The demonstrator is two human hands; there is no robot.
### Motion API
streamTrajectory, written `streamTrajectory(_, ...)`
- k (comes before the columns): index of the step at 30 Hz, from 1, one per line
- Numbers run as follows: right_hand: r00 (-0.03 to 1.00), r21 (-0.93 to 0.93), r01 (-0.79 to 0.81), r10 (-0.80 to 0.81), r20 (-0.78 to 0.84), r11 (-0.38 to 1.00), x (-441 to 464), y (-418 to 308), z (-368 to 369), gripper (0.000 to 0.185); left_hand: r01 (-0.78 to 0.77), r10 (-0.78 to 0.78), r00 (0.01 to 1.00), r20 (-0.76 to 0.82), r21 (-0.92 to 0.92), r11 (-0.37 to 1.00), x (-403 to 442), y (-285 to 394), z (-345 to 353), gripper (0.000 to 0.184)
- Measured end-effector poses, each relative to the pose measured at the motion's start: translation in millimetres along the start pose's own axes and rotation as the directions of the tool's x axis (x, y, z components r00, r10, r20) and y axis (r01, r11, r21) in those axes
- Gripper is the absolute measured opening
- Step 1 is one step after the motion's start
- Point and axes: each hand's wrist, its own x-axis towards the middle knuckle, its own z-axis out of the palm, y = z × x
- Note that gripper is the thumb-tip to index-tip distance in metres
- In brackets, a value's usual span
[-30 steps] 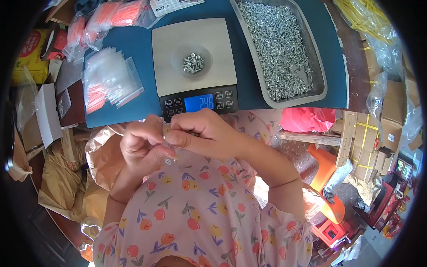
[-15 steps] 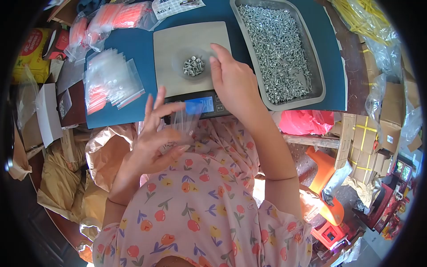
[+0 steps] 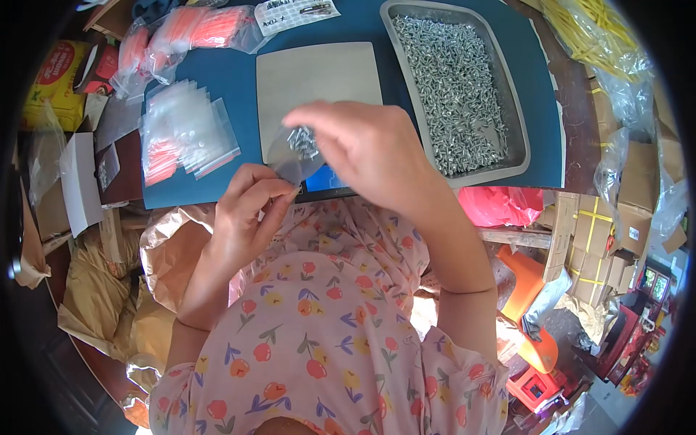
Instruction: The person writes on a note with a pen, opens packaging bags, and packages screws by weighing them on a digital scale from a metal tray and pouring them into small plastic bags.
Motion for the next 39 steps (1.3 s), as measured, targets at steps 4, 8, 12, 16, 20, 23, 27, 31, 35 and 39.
streamTrajectory(4,0.966,-0.291,0.258,-0.235,0.112,0.921,2,-28,-11,0.026,-0.077,0.081,0.994,-0.076,0.065,0.995,2,5,8,0.019)
streamTrajectory(8,0.937,-0.354,0.348,-0.333,0.107,0.868,2,-29,-15,0.031,-0.149,0.151,0.973,-0.177,0.028,0.988,3,6,13,0.020)
streamTrajectory(12,0.977,-0.192,0.196,-0.209,-0.051,0.962,7,-3,-10,0.031,-0.090,0.099,0.986,-0.137,0.070,0.993,2,9,4,0.017)
streamTrajectory(16,0.979,0.105,-0.193,0.199,-0.050,0.976,1,46,10,0.025,-0.030,0.035,0.986,-0.165,0.037,0.999,-3,10,-4,0.016)
streamTrajectory(20,0.971,0.073,-0.224,0.229,-0.064,0.972,-4,64,19,0.022,-0.059,0.066,0.977,-0.202,0.041,0.997,-9,5,-12,0.013)
streamTrajectory(23,0.918,0.121,-0.365,0.379,-0.120,0.923,5,57,14,0.020,-0.061,0.070,0.977,-0.200,0.053,0.997,-12,3,-14,0.013)
streamTrajectory(27,0.792,0.783,-0.429,0.604,0.086,0.451,20,47,6,0.034,-0.083,0.084,0.977,-0.196,0.012,0.996,-11,7,-12,0.014)
streamTrajectory(31,0.815,0.905,-0.242,0.580,-0.006,0.349,28,39,33,0.041,-0.108,0.105,0.976,-0.192,-0.004,0.994,-13,7,-10,0.014)
streamTrajectory(35,0.905,0.895,-0.143,0.422,-0.054,0.423,22,44,40,0.036,-0.120,0.122,0.976,-0.182,0.024,0.992,-14,8,-13,0.014)
streamTrajectory(39,0.904,0.957,-0.091,0.426,-0.036,0.274,18,48,33,0.034,-0.114,0.123,0.976,-0.180,0.060,0.992,-12,13,-16,0.014)
